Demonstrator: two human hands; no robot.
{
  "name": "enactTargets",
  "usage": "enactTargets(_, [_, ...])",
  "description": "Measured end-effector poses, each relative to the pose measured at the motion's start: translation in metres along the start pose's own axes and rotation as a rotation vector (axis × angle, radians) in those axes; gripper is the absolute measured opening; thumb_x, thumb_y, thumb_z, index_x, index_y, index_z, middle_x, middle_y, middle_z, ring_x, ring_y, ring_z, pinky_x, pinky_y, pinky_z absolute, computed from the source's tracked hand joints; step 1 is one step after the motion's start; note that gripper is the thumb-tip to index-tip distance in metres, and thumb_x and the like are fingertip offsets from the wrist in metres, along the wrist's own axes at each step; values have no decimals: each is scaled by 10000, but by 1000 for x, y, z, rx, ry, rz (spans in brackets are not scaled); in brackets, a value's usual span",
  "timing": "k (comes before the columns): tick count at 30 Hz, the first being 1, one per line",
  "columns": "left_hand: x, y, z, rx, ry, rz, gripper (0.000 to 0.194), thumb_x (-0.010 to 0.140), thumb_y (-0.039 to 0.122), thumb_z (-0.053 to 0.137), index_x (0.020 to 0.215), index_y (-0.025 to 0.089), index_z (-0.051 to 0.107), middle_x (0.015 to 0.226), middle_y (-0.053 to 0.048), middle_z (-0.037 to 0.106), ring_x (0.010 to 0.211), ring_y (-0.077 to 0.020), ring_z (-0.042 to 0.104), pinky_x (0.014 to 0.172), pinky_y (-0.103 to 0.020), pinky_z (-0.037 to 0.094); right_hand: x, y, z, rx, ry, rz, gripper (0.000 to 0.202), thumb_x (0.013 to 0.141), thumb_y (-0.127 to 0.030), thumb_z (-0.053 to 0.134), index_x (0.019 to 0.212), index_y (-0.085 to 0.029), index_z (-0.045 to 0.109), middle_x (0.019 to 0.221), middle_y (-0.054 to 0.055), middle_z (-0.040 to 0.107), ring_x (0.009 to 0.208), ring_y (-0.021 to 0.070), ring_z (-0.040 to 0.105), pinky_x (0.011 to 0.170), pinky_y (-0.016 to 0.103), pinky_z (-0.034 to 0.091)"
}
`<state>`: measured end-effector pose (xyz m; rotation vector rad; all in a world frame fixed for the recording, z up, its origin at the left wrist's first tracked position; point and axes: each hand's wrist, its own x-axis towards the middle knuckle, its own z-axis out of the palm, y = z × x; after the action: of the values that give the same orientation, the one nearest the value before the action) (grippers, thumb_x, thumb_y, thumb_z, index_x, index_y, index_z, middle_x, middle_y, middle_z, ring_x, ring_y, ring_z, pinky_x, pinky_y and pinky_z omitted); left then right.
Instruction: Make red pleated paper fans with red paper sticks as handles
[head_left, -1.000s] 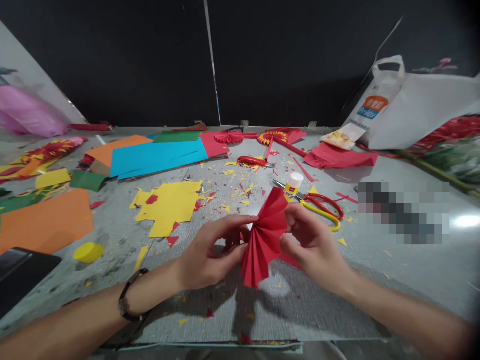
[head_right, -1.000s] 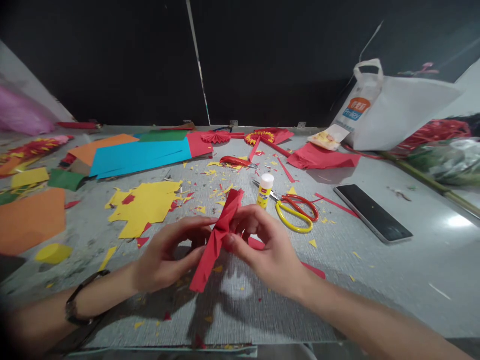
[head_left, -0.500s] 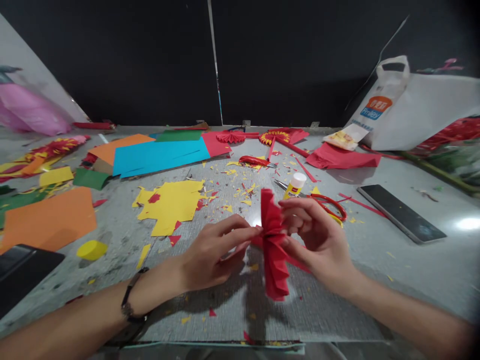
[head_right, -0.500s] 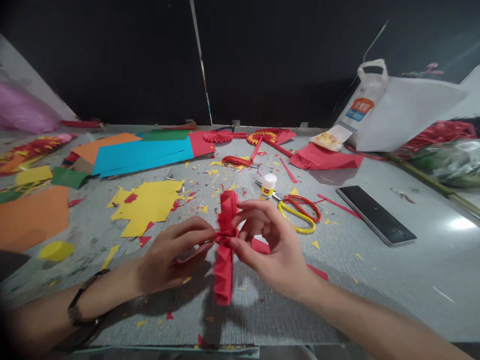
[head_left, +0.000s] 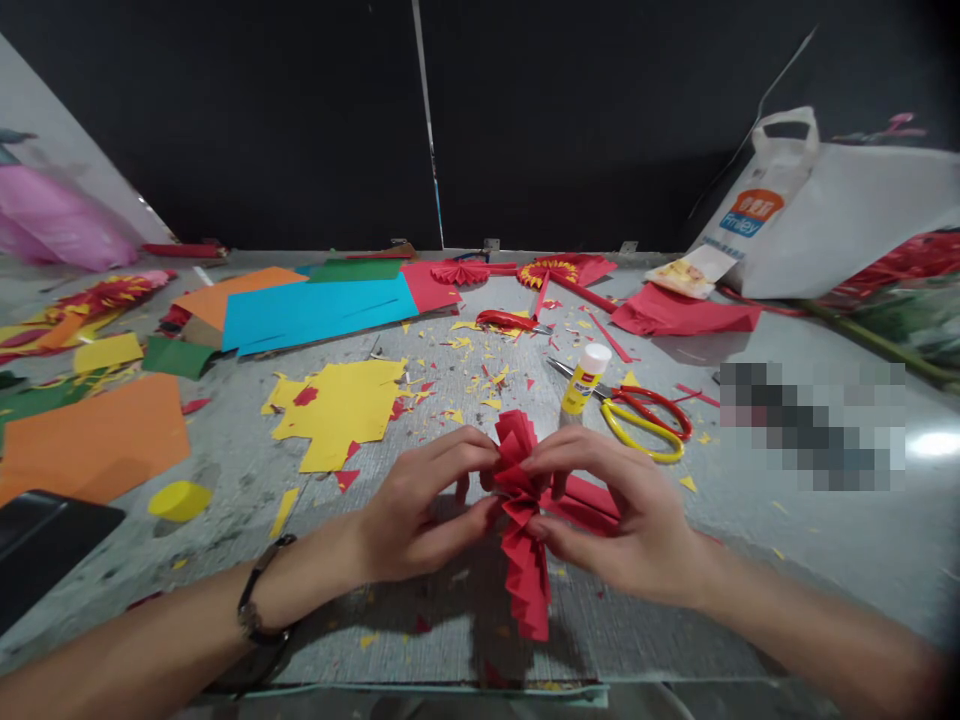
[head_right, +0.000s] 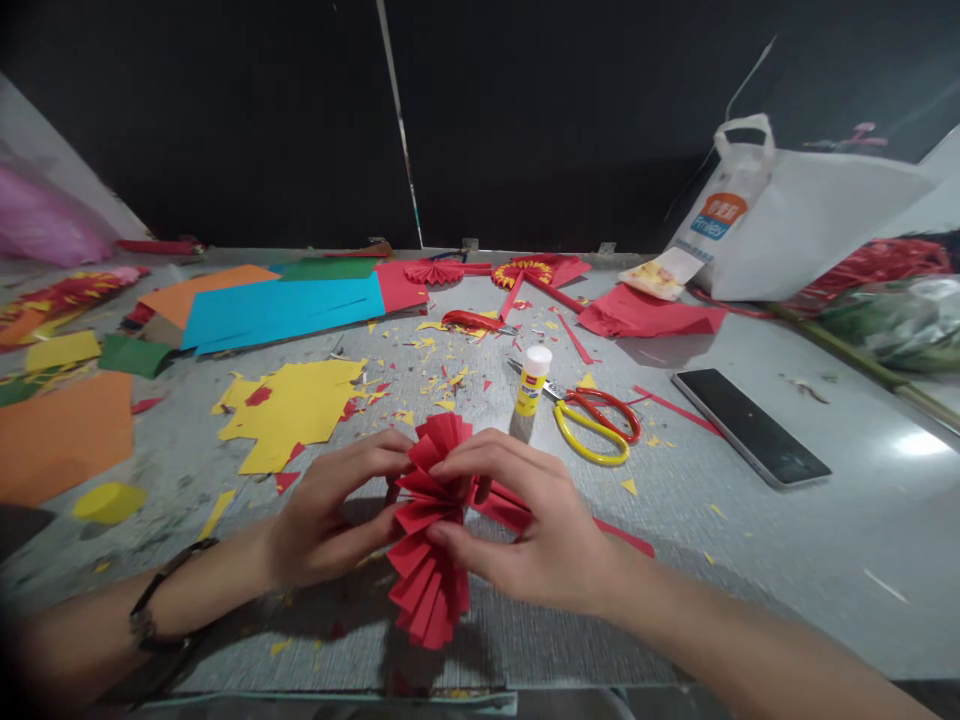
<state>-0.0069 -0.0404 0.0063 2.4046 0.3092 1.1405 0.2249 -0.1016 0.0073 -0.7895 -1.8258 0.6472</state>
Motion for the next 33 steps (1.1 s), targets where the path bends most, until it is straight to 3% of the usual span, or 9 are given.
enactTargets(8, [-1, 4, 1, 32, -56, 81, 161, 993, 136, 600, 1150, 167, 616, 977, -108, 703, 874, -206, 694, 742, -284, 611, 1, -1, -1, -96, -21, -120, 191, 946, -104, 697, 1085, -234, 704, 971, 47, 746, 867, 166, 726, 758, 290, 635])
enactTargets(14, [-6, 5, 2, 200, -96, 80, 37, 1038, 187, 546, 1038, 203, 580, 832, -36, 683, 678, -153, 635, 581, -230, 509, 1, -2, -1, -126, -60, -140, 193, 976, -109, 670, 1097, -254, 709, 948, 48, 743, 824, 175, 726, 698, 297, 638])
enactTargets(22, [-5, 5, 4, 272, -97, 112, 244, 1116, 220, 442, 912, 209, 575, 722, 6, 628, 575, -136, 560, 528, -250, 422, -4, 2, 1, -289, -20, -245, 221, 986, -137, 675, 1175, -252, 674, 993, 68, 734, 861, 190, 725, 700, 324, 626])
enactTargets(29, [-4, 6, 5, 301, -103, 150, 266, 1131, 249, 425, 953, 196, 616, 818, -30, 709, 642, -143, 635, 572, -262, 470, -10, 0, 1, -309, -84, -267, 184, 1001, -108, 646, 1122, -245, 665, 1008, 62, 742, 822, 180, 703, 696, 342, 600])
enactTargets(33, [-4, 2, 5, 297, -93, 138, 254, 1113, 223, 465, 909, 195, 613, 742, -8, 673, 592, -137, 602, 546, -263, 447, -7, 1, 2, -293, -71, -236, 235, 987, -93, 657, 1162, -250, 665, 1005, 58, 730, 855, 192, 712, 709, 337, 610])
